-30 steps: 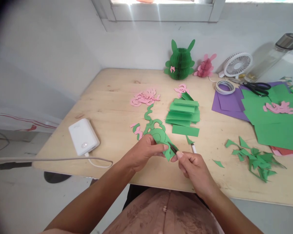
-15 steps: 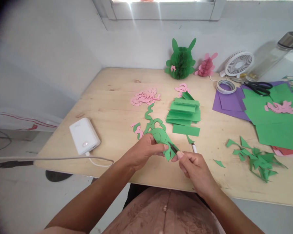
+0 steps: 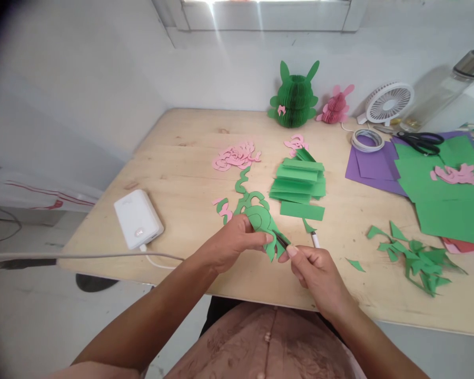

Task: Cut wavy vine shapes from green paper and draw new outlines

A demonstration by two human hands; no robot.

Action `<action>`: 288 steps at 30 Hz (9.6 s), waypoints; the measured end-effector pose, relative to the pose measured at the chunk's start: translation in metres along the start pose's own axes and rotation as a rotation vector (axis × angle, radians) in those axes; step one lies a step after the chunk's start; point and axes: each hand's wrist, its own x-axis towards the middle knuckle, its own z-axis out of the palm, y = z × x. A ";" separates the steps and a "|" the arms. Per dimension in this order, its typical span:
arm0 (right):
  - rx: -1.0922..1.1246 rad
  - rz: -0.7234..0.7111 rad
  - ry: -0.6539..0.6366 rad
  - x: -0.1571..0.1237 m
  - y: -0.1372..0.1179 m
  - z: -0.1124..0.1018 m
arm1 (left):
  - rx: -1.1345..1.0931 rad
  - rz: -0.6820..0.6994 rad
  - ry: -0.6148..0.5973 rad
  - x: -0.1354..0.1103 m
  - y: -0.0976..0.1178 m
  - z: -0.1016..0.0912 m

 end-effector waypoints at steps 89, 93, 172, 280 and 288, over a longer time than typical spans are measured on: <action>-0.117 -0.018 0.027 0.002 -0.002 -0.002 | -0.085 -0.021 0.066 -0.001 -0.002 -0.002; -0.115 -0.014 0.020 0.003 0.000 -0.003 | -0.081 -0.022 0.070 -0.001 -0.001 -0.002; -0.464 -0.249 0.164 0.000 -0.011 -0.003 | -0.048 -0.029 0.011 0.000 -0.001 -0.004; -0.551 -0.653 0.565 0.001 0.067 0.021 | -0.346 0.276 0.288 -0.006 -0.081 -0.001; -0.534 -0.654 0.547 -0.001 0.064 0.021 | -0.363 0.286 0.299 -0.006 -0.082 0.000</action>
